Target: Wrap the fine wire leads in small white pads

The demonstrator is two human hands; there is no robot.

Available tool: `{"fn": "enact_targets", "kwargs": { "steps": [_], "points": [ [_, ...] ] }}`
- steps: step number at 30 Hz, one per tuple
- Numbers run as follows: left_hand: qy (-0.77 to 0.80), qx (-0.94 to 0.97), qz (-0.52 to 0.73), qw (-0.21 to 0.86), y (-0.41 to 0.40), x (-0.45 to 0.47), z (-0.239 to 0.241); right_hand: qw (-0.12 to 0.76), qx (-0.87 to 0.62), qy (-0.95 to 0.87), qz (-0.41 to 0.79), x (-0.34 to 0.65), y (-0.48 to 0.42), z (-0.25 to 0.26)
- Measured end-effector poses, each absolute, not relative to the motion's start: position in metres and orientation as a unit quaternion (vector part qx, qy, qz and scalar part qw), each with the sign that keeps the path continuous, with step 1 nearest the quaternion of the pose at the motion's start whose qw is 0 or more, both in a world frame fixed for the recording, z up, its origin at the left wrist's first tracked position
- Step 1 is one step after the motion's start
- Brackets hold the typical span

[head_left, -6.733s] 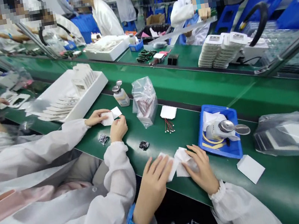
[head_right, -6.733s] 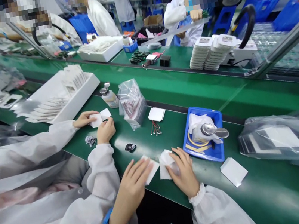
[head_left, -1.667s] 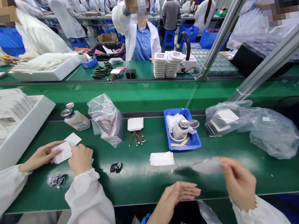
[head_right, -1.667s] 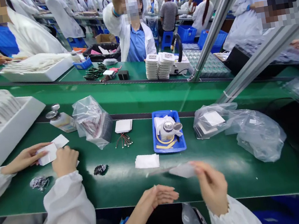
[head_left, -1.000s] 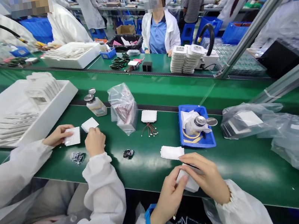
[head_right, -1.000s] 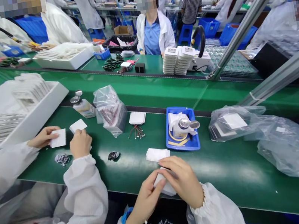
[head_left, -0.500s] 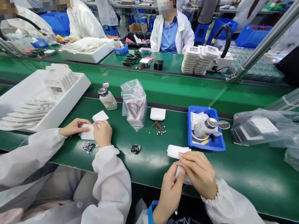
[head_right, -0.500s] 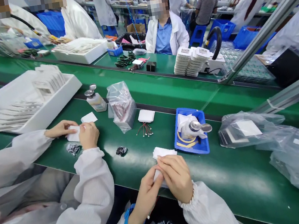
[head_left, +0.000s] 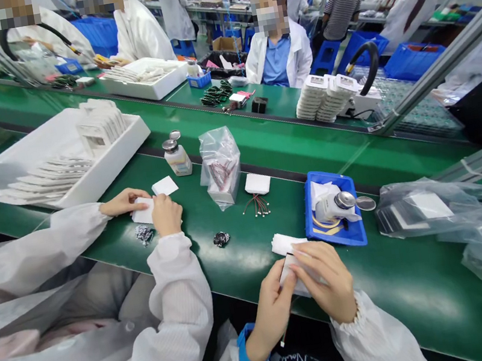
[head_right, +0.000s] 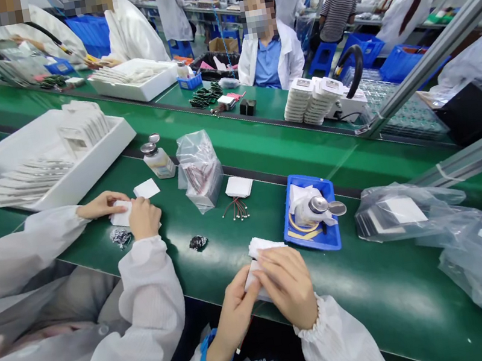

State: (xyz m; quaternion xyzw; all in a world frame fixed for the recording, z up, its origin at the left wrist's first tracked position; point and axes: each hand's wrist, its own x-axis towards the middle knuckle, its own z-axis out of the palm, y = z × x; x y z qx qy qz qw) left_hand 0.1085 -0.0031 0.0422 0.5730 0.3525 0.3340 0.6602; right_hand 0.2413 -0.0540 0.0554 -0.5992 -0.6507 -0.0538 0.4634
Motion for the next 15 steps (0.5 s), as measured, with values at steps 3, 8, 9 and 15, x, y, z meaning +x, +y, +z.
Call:
{"fn": "enact_targets", "kwargs": {
  "steps": [3,8,9,15],
  "points": [
    [0.353,0.58,0.321,0.66,-0.003,0.107,0.042,0.459,-0.616,-0.641,0.0,0.244,-0.052,0.057],
    [0.36,0.585,0.313,0.656,-0.002,0.107,0.041,0.479,-0.599,-0.642,0.002,0.24,-0.048,0.052],
    [0.362,0.585,0.313,0.655,-0.002,0.108,0.041,0.485,-0.599,-0.638,-0.004,0.239,-0.048,0.05],
    [0.379,0.588,0.311,0.643,-0.007,0.109,0.043,0.504,-0.593,-0.627,-0.021,0.236,-0.048,0.047]
  ]
}}
